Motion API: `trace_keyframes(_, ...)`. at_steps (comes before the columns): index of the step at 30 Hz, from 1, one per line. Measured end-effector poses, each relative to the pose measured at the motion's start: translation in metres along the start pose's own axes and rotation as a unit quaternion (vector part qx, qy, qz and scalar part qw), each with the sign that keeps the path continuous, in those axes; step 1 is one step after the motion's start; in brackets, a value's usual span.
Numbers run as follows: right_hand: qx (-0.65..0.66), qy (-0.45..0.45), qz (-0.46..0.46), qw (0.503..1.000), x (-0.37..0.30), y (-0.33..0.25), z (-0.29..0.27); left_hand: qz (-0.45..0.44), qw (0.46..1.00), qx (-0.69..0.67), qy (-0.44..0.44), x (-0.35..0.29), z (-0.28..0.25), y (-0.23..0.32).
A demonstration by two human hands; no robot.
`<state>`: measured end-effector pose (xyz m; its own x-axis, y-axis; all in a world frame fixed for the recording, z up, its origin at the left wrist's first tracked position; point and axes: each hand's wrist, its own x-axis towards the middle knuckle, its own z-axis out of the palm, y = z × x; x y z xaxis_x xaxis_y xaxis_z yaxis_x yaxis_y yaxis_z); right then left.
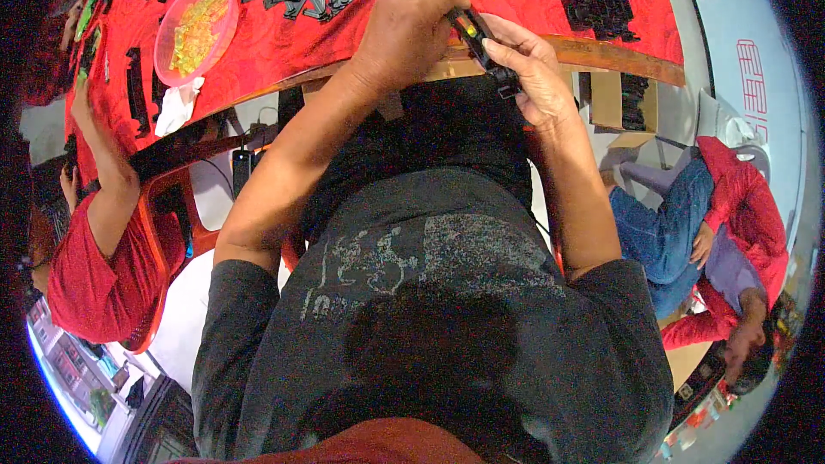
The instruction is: The person trims excess plastic from toy gun components using a utility knife and fits parts together by hand.
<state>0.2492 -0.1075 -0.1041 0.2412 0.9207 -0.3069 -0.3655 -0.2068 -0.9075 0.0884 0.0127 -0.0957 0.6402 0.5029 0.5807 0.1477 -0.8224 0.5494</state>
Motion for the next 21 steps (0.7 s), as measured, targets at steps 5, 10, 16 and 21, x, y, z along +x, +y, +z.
trace_keyframes(5,0.000,0.012,-0.016,1.000,-0.002,-0.002,0.003,-0.014,1.000,-0.001,0.011,-0.003,-0.003,0.005)
trace_keyframes(10,-0.032,0.018,-0.044,0.998,-0.003,-0.009,0.012,-0.029,0.993,-0.016,0.116,-0.008,-0.007,0.000)
trace_keyframes(16,0.005,0.021,-0.043,0.999,-0.004,-0.011,0.015,-0.053,0.995,0.056,0.063,-0.014,-0.003,0.019)
trace_keyframes(21,0.000,0.042,-0.057,0.997,-0.004,-0.007,0.017,-0.044,0.995,0.082,0.023,-0.014,0.003,0.025)
